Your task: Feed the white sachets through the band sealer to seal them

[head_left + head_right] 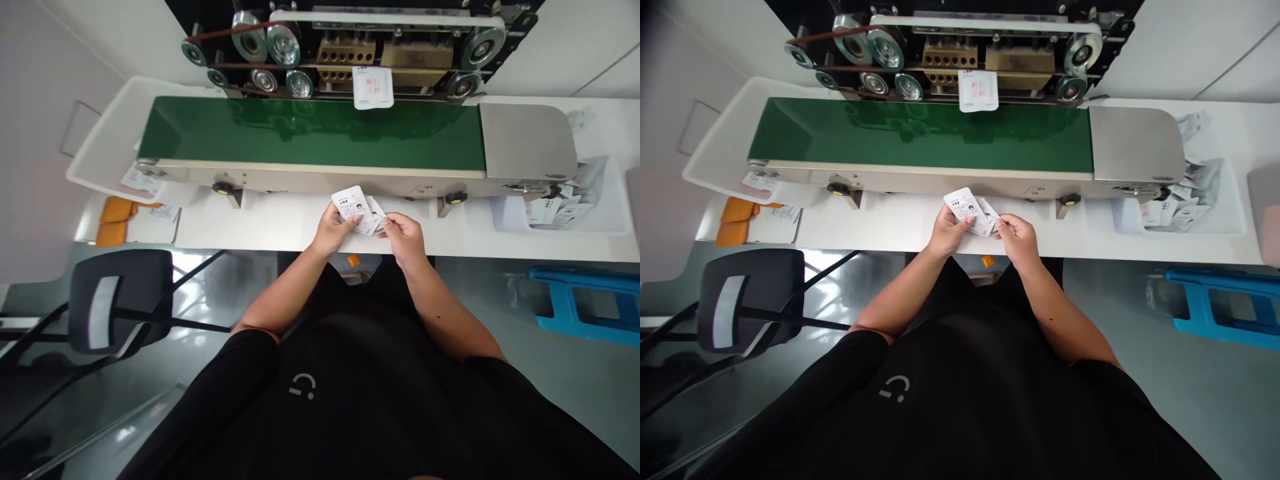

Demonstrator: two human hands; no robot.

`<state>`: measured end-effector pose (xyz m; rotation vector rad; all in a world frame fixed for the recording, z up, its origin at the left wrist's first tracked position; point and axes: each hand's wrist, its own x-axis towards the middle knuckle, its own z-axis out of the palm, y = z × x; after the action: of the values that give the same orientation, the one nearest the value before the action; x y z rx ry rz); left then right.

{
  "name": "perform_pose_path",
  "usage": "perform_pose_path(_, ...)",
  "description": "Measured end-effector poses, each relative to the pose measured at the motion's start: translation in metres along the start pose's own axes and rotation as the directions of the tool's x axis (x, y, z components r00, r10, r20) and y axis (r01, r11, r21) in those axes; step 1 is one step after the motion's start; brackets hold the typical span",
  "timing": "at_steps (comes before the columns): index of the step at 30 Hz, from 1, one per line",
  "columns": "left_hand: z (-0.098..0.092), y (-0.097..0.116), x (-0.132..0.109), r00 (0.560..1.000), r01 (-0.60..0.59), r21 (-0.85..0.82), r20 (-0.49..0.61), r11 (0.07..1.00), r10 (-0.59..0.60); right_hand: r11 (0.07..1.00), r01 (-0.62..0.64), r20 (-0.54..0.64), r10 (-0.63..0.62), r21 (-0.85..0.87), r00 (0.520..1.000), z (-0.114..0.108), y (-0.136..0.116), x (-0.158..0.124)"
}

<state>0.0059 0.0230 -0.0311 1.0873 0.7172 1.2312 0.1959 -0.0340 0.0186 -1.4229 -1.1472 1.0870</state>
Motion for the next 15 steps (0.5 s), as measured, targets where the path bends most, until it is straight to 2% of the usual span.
perform_pose_path(2, -0.001, -0.002, 0.001, 1.000, 0.000, -0.011, 0.006, 1.000, 0.000, 0.998, -0.017, -0.004, 0.018, 0.064, 1.000, 0.000, 0.001, 0.004)
perform_pose_path(9, -0.002, -0.003, 0.001, 1.000, -0.001, 0.005, -0.030, 1.000, 0.002, 0.972, 0.026, -0.161, 0.013, 0.234, 0.987, -0.007, -0.003, 0.009)
perform_pose_path(12, -0.002, -0.003, 0.001, 0.999, 0.016, -0.004, -0.046, 1.000, -0.016, 0.972, 0.094, -0.247, -0.038, 0.218, 0.968, -0.020, -0.022, 0.010)
perform_pose_path(15, -0.003, -0.003, 0.001, 0.999, 0.038, -0.013, -0.038, 0.999, -0.038, 0.957, 0.225, -0.365, -0.146, 0.184, 0.919, -0.050, -0.056, 0.020)
